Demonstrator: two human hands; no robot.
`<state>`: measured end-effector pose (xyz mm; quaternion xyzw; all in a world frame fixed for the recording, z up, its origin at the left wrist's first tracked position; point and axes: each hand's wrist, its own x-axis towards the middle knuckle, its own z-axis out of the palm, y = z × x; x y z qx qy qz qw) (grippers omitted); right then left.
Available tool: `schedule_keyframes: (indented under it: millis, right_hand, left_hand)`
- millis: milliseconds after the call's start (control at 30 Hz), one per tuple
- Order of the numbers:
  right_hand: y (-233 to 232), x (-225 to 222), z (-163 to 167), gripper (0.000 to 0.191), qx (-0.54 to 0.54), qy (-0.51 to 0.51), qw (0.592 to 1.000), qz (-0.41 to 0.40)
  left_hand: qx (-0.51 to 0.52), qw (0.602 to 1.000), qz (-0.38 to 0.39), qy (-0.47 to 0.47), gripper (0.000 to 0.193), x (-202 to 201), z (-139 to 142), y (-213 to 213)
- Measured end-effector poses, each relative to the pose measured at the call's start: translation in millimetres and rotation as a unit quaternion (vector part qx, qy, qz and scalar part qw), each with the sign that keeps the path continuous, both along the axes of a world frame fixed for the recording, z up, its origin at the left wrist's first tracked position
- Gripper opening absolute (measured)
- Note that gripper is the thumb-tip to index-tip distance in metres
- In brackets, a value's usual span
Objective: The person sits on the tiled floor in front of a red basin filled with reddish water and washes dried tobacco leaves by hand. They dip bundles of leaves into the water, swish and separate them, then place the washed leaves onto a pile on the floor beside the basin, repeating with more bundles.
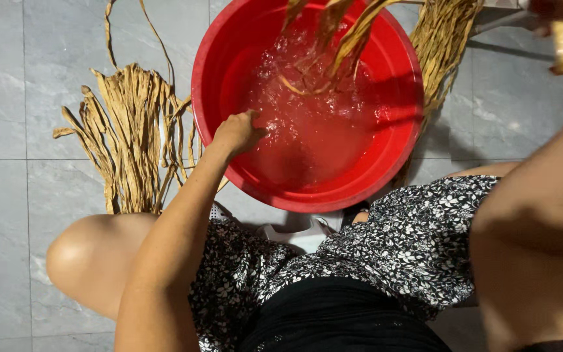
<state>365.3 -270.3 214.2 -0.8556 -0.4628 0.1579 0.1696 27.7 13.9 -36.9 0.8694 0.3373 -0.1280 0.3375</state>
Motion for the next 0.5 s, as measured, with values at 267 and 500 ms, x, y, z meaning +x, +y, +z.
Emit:
schedule_keyframes:
  millis: [267, 500]
  right_hand:
    - [126, -99, -229, 0.038, -0.100, 0.056, 0.992, -0.060]
    - [96, -158, -294, 0.026, -0.312, 0.323, 0.887, -0.105]
  left_hand:
    - [0.026, 0.999, -0.028, -0.002, 0.059, -6, -13, 0]
    - [0.031, 0.998, -0.051, 0.008, 0.055, -11, -23, 0]
